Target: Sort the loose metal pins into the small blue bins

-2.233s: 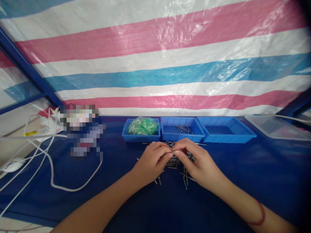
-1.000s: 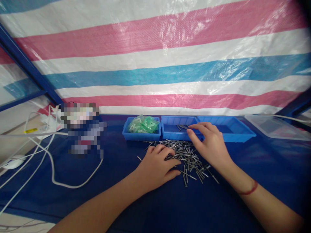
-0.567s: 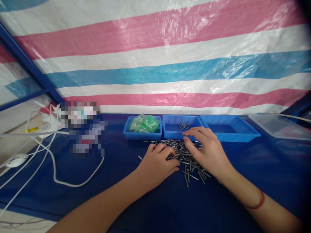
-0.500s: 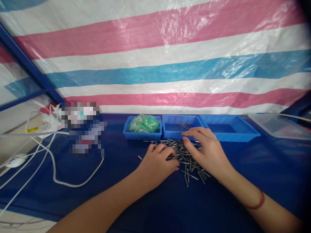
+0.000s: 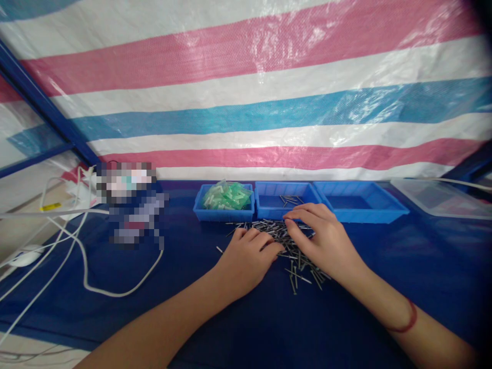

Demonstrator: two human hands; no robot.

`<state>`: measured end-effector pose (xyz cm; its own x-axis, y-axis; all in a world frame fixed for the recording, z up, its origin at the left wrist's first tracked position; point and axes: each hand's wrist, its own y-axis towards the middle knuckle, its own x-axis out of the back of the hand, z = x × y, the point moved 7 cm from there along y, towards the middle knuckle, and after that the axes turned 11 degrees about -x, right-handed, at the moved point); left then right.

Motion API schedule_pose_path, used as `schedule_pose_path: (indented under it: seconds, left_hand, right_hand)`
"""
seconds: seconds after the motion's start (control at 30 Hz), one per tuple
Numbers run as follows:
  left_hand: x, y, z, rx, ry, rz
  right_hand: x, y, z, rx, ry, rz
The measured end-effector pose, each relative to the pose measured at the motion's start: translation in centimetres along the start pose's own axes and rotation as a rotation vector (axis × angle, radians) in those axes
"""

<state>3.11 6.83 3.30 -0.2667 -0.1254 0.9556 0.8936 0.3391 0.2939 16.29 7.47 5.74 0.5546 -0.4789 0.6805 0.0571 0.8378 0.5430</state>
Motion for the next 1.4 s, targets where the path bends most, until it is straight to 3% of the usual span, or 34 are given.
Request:
schedule_pose_path:
  seconds: [0.53, 0.83, 1.07, 1.4]
  left_hand:
    - [0.3, -0.1, 0.5, 0.06, -0.085, -0.015]
    - [-0.1, 0.0, -0.9, -0.076, -0.104, -0.012]
    - [-0.2, 0.1, -0.7, -0.034, -0.09, 0.034]
    - [0.2, -0.1, -0.2, -0.004, -0.1, -0.026]
  right_hand:
    - [-0.3, 0.0, 0.2, 0.01, -0.001, 0.035]
    - [-0.3, -0.1, 0.2, 0.012, 0.006, 0.035]
    - [-0.6, -0.2, 0.3, 0.007, 0.0, 0.06]
    - [-0.5, -0.1, 0.2, 0.013, -0.002, 0.068]
